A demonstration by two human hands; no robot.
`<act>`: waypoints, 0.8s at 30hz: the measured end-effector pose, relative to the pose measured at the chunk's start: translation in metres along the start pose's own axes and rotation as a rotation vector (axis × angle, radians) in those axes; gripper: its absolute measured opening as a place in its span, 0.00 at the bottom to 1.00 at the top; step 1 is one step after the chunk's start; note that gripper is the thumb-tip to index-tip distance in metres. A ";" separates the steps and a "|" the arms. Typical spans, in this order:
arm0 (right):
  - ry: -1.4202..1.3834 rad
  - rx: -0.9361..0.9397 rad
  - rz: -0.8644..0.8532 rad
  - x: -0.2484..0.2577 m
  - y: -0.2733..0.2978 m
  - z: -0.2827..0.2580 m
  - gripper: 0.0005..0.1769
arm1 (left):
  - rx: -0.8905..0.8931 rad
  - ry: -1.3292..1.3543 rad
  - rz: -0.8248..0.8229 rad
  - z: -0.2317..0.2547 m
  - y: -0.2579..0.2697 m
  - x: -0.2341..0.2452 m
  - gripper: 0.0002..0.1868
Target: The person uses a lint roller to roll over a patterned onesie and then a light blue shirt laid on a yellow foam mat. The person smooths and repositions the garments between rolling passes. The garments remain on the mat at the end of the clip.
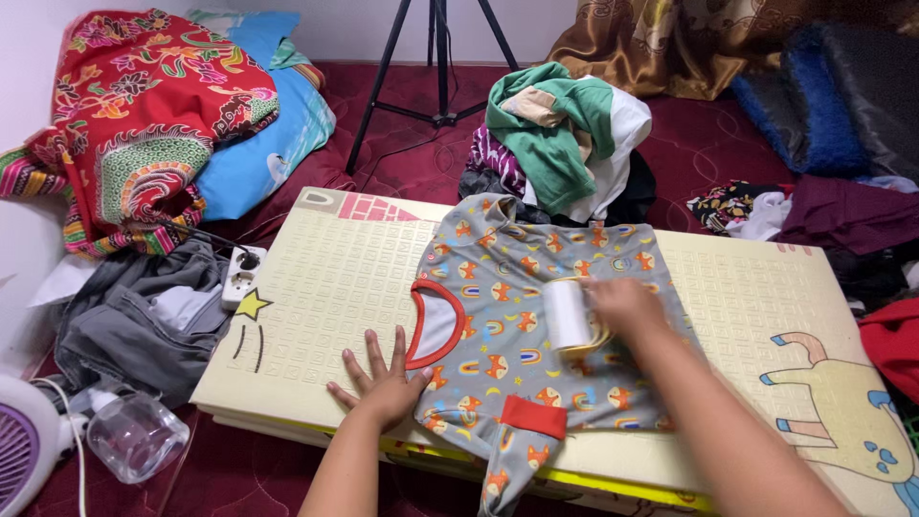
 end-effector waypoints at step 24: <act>0.479 0.304 -0.313 0.061 0.146 0.050 0.19 | -0.063 0.149 0.440 0.002 0.021 -0.016 0.27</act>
Point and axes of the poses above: each hand's wrist, its own y-axis away from the middle knuckle, its own x-axis out of the back of the hand, z = x × y, the point moved 3 cm from there along -y, towards the middle knuckle, and after that the axes turned 8 degrees about -x, right-handed, at the moved point
